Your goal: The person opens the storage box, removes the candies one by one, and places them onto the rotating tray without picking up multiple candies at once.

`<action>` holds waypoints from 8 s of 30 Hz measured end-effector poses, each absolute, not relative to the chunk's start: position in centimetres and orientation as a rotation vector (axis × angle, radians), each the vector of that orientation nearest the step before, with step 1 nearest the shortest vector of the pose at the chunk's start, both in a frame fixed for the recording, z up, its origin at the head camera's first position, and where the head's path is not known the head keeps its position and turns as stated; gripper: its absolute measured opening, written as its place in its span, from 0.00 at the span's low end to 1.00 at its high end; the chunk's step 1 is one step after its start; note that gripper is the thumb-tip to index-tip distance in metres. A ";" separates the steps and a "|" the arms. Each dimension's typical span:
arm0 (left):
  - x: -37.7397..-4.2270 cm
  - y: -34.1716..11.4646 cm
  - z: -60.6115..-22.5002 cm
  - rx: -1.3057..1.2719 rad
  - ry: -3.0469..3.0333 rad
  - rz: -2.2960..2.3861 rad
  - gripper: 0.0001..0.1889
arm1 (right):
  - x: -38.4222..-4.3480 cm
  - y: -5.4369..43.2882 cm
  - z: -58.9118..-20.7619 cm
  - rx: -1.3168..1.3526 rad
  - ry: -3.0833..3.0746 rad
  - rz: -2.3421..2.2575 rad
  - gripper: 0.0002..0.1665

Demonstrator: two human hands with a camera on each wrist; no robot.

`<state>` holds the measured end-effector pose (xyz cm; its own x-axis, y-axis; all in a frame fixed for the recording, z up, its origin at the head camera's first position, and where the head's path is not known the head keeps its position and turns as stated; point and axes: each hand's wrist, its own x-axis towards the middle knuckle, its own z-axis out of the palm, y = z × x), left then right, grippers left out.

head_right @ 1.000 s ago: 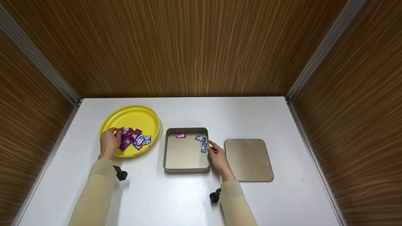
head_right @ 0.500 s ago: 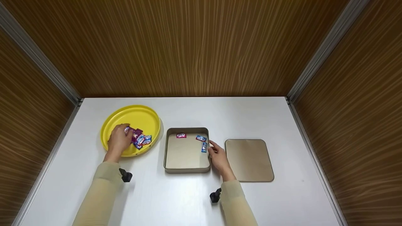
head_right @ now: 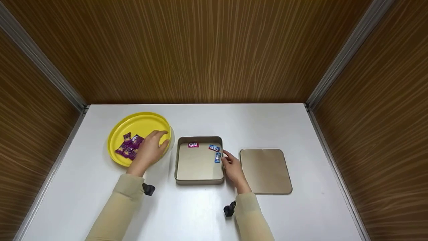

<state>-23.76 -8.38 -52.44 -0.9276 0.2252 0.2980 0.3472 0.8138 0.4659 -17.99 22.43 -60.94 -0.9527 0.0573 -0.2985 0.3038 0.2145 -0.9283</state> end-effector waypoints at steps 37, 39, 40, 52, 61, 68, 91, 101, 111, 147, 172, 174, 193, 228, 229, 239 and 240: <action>-22.8 -1.2 -57.8 -0.923 -3.039 -0.322 0.29 | -17.9 22.3 -61.0 0.344 2.263 -1.846 0.29; -22.9 -1.0 -58.1 -0.945 -3.038 -0.291 0.29 | -17.8 22.4 -60.9 0.340 2.270 -1.843 0.29; -22.9 -0.9 -58.3 -0.951 -3.034 -0.280 0.29 | -17.8 22.4 -60.9 0.337 2.273 -1.844 0.29; -23.2 0.4 -59.3 -0.887 -3.123 -0.054 0.32 | -17.8 22.4 -61.0 0.338 2.290 -1.831 0.29; -23.4 1.0 -59.3 -0.815 -3.201 0.022 0.35 | -17.8 22.4 -60.9 0.340 2.292 -1.807 0.30; -23.3 0.9 -59.3 -0.836 -3.158 0.063 0.35 | -17.9 22.5 -61.2 0.338 2.292 -1.823 0.29; -23.1 0.2 -60.0 -0.928 -2.922 0.080 0.10 | -17.7 22.4 -61.0 0.308 2.263 -1.860 0.29; -23.4 -0.3 -60.3 -0.951 -2.892 -0.085 0.06 | -17.8 22.5 -61.0 0.312 2.271 -1.850 0.29; -23.2 -0.6 -59.7 -0.934 -2.923 -0.286 0.04 | -17.8 22.5 -61.1 0.319 2.266 -1.844 0.29; -22.0 -7.3 -56.6 -0.733 -2.749 -0.694 0.06 | -17.3 22.2 -60.9 0.337 2.320 -1.782 0.29; -22.4 -15.9 -57.0 -0.344 -2.791 -0.896 0.11 | -16.1 22.6 -60.3 0.363 2.156 -1.852 0.31; -22.4 -16.3 -57.2 -0.315 -2.809 -0.898 0.11 | -16.0 22.6 -60.2 0.369 2.155 -1.858 0.31; -23.3 -17.2 -58.6 -0.144 -2.983 -0.724 0.14 | -16.1 22.9 -60.6 0.384 2.170 -1.844 0.29; -22.0 -13.0 -57.1 -0.339 -2.906 -0.769 0.17 | -16.0 23.0 -59.9 0.352 2.119 -1.869 0.29; -21.8 -12.5 -57.0 -0.365 -2.896 -0.767 0.17 | -16.0 23.0 -59.9 0.349 2.116 -1.869 0.30; -20.7 -7.4 -55.3 -0.595 -2.881 -0.735 0.18 | -16.0 22.9 -60.6 0.387 2.141 -1.872 0.29; -20.6 -6.9 -55.1 -0.609 -2.894 -0.730 0.18 | -16.0 22.9 -60.6 0.384 2.140 -1.871 0.29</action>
<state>-20.59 -6.92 -55.13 -0.9157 0.3562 0.1861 0.4019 0.8057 0.4351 -15.99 22.90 -60.63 -0.9278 0.0205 -0.3726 0.3720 0.1297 -0.9191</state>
